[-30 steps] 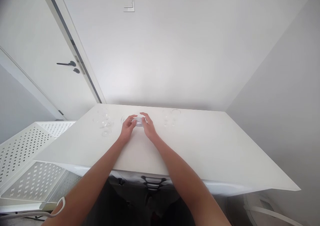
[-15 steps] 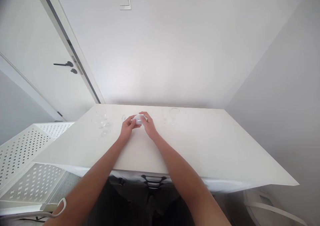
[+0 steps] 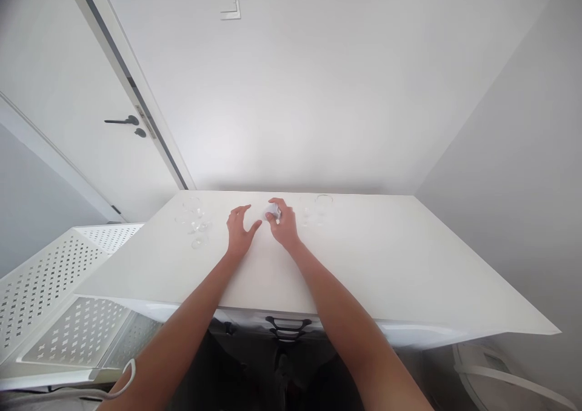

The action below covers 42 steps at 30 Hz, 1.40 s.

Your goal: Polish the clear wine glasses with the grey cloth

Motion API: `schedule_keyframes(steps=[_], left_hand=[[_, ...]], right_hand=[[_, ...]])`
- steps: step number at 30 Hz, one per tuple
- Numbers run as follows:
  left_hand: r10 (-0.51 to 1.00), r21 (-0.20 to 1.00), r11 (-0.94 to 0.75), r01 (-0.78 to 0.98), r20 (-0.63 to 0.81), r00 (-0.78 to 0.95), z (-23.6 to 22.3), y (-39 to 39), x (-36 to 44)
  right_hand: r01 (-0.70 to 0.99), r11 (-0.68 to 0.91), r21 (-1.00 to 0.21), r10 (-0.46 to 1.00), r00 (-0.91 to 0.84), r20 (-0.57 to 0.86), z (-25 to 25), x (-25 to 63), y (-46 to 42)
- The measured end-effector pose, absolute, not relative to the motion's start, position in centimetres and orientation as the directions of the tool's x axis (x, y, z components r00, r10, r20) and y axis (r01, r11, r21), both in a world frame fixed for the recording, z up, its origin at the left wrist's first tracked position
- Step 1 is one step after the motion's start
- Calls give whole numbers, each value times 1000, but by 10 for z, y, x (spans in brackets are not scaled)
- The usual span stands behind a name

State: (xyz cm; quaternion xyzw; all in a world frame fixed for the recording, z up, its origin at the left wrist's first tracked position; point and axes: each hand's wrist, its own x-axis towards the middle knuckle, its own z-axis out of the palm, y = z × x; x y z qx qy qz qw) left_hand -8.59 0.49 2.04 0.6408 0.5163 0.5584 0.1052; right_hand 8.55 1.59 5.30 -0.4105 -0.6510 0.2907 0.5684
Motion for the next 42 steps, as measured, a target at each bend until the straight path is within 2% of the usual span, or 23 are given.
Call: schedule_keyframes(steps=[3, 5, 7, 12, 14, 16, 18, 21, 25, 31, 37, 42], left_hand=[[822, 657, -469, 590, 570, 18, 14, 10, -84], [843, 650, -461, 605, 534, 69, 11, 11, -84], [855, 669, -428, 608, 517, 33, 10, 10, -83], [880, 801, -289, 525, 438, -183, 10, 7, -83], [875, 864, -248, 439, 394, -282, 11, 6, -84], [869, 883, -257, 392, 388, -306, 12, 5, -84], [874, 862, -301, 408, 420, -242, 12, 4, -83], [888, 834, -344, 431, 438, -138, 12, 3, -80], [908, 874, -327, 360, 396, -138, 14, 2, -79], [914, 903, -341, 263, 384, -133, 17, 1, -80], [942, 920, -334, 206, 315, 120, 17, 2, -77], [934, 974, -227, 8, 216, 284, 17, 1, -75]], right_hand=[[38, 458, -888, 889, -56, 455, 57, 84, 12], [-24, 420, -907, 906, -39, 421, 58, 82, 12], [-44, 399, -916, 917, 19, 399, 58, 81, 13], [52, 426, -903, 841, 344, 417, 57, 81, 14], [111, 418, -901, 828, 362, 429, 56, 82, 14], [137, 390, -910, 857, 308, 414, 56, 81, 14], [106, 378, -920, 897, 205, 392, 55, 78, 15], [-72, 375, -924, 927, 7, 376, 56, 73, 16], [-296, 295, -908, 920, -167, 353, 57, 69, 15], [-335, 277, -901, 936, -118, 332, 53, 73, 20], [-441, 151, -885, 954, -168, 247, 52, 75, 23], [-606, -47, -794, 939, -298, 172, 57, 79, 19]])
